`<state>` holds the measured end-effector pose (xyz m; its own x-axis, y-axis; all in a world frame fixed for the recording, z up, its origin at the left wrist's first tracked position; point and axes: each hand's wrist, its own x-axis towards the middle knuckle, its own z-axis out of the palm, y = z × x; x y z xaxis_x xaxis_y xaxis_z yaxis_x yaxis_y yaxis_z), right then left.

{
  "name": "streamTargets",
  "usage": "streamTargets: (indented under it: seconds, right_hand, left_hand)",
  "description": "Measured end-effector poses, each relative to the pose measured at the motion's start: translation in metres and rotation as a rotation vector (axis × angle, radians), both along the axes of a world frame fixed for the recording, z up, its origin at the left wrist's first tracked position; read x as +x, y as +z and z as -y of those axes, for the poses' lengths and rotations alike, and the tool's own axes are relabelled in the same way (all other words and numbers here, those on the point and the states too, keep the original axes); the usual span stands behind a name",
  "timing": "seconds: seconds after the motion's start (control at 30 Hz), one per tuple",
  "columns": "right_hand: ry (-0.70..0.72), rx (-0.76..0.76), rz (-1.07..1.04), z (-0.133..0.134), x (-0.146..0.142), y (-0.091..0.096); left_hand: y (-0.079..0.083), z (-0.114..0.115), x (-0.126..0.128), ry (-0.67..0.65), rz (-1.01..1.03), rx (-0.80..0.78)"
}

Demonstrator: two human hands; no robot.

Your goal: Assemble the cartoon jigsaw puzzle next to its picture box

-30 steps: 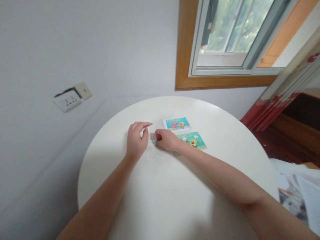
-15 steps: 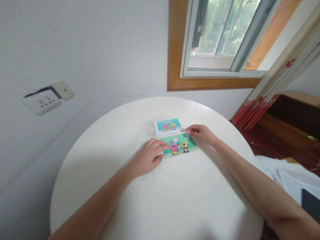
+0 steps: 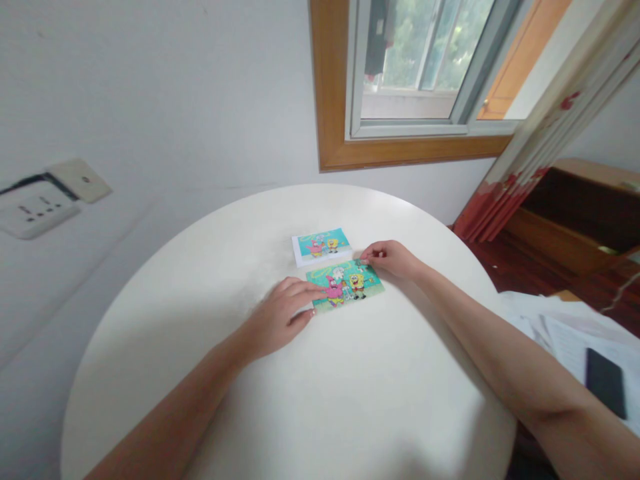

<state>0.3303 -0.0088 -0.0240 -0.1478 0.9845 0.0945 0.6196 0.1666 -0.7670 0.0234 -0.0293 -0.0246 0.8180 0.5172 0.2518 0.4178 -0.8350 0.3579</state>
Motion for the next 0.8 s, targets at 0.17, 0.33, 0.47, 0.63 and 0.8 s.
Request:
streamTargets:
  seconds: [0.17, 0.33, 0.47, 0.63, 0.8]
  right_hand:
    - [0.045, 0.007, 0.069, 0.003, 0.002, 0.006]
    - [0.088, 0.024, 0.161, 0.007, 0.004, 0.013]
    - [0.06, 0.028, 0.168, 0.01, 0.001, 0.014]
    - [-0.092, 0.013, 0.1, 0.011, -0.009, 0.011]
    - [-0.165, -0.008, 0.085, 0.009, -0.015, 0.004]
  left_hand:
    - [-0.001, -0.001, 0.0, 0.0, 0.012, 0.007]
    - [-0.002, -0.001, -0.001, -0.001, 0.013, 0.018]
    - [-0.002, -0.001, -0.001, 0.0, 0.009, 0.016]
    - [-0.003, -0.001, 0.0, -0.003, 0.007, 0.015]
    - [-0.001, -0.001, 0.0, -0.001, 0.006, 0.008]
